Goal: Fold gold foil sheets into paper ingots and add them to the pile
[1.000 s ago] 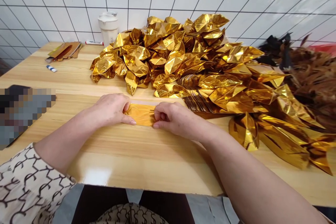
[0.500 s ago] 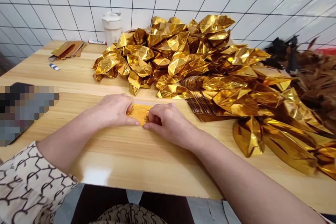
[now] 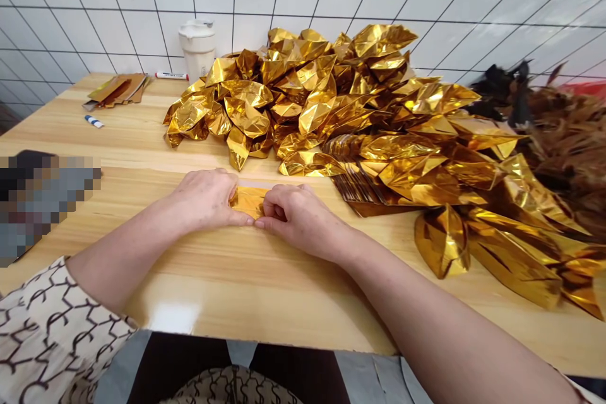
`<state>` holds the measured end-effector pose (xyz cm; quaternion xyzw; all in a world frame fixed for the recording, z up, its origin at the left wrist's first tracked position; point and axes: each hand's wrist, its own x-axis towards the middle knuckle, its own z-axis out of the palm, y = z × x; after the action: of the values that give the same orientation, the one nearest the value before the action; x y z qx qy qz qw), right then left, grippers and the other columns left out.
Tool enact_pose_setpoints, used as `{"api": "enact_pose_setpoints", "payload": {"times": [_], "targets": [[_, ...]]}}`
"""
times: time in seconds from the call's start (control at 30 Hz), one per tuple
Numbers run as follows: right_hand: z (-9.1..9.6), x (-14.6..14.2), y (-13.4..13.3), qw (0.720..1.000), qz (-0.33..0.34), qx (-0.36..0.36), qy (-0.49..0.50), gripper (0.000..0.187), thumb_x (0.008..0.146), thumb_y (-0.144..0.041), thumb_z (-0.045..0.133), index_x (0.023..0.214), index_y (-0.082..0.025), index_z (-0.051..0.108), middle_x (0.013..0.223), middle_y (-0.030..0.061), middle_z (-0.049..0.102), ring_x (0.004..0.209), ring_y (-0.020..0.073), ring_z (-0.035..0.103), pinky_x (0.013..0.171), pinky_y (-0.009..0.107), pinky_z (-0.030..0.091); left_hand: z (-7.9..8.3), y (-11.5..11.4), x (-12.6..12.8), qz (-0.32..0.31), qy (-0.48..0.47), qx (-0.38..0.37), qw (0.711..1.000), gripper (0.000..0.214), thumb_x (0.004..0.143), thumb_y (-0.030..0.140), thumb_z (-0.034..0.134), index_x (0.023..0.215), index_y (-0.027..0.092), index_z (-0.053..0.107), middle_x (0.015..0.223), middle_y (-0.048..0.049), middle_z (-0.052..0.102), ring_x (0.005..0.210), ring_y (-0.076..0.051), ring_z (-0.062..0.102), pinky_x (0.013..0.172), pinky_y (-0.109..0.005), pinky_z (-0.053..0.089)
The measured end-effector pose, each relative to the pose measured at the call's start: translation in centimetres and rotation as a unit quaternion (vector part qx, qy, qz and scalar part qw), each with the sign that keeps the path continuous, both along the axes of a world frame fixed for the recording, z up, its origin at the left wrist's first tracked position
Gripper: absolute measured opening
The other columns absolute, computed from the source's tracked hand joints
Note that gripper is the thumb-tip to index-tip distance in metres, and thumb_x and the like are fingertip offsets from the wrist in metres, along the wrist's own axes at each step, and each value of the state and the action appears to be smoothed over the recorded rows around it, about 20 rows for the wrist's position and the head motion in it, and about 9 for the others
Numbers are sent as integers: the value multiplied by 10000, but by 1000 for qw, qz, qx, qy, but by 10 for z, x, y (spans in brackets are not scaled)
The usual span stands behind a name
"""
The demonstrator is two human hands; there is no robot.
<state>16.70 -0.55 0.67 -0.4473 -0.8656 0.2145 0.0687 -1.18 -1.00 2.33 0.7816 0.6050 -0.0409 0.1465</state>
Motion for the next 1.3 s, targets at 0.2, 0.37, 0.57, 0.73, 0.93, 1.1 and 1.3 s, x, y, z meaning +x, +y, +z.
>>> {"api": "enact_pose_setpoints", "payload": {"times": [0.2, 0.37, 0.57, 0.73, 0.93, 1.1, 1.3], "targets": [[4, -4, -3, 1000, -11, -1, -22, 289, 764, -200, 674, 586, -193, 446, 602, -50, 473, 584, 109, 398, 655, 272, 266, 1, 1, -1, -3, -2, -5, 1000, 409, 657, 598, 630, 774, 215, 545, 764, -26, 613, 717, -225, 583, 547, -294, 301], [11, -4, -3, 999, -19, -21, -35, 278, 762, -196, 665, 587, -200, 448, 590, -53, 480, 569, 110, 401, 637, 269, 269, 4, 1, -1, -2, -10, -16, 1000, 398, 649, 585, 645, 757, 219, 530, 770, -14, 610, 711, -211, 567, 538, -286, 293], [16, 8, 2, 996, -26, -38, -80, 256, 741, -208, 681, 589, -201, 476, 579, -57, 502, 564, 109, 420, 646, 271, 278, 9, 3, -7, -4, -16, -33, 999, 358, 638, 509, 693, 701, 217, 495, 733, 12, 587, 672, -174, 530, 528, -267, 287], [19, 20, 7, 993, -14, -33, -110, 219, 733, -240, 689, 609, -201, 513, 601, -51, 546, 605, 117, 453, 687, 283, 284, 9, 7, -15, -6, -28, -59, 998, 328, 623, 434, 727, 660, 210, 491, 658, 40, 558, 610, -140, 502, 526, -251, 287], [28, 27, 8, 990, -7, -46, -136, 195, 729, -184, 657, 610, -204, 505, 607, -43, 552, 612, 123, 447, 667, 283, 292, 2, 12, -27, -23, -48, -45, 998, 289, 607, 398, 738, 700, 212, 538, 680, 40, 570, 606, -133, 500, 537, -240, 307], [28, 35, 11, 989, 19, -41, -138, 204, 726, -189, 640, 592, -209, 488, 608, -37, 566, 586, 122, 436, 662, 293, 316, 3, 13, -29, -29, -52, -56, 997, 269, 616, 376, 731, 734, 214, 551, 747, 20, 605, 666, -157, 537, 557, -251, 332], [29, 43, 14, 989, -7, -2, -149, 203, 678, -246, 690, 647, -223, 491, 632, -28, 569, 613, 147, 481, 667, 304, 344, 3, 11, -31, -34, -73, -26, 996, 376, 612, 319, 723, 939, 213, 567, 956, -21, 625, 866, -211, 578, 709, -295, 403]]}}
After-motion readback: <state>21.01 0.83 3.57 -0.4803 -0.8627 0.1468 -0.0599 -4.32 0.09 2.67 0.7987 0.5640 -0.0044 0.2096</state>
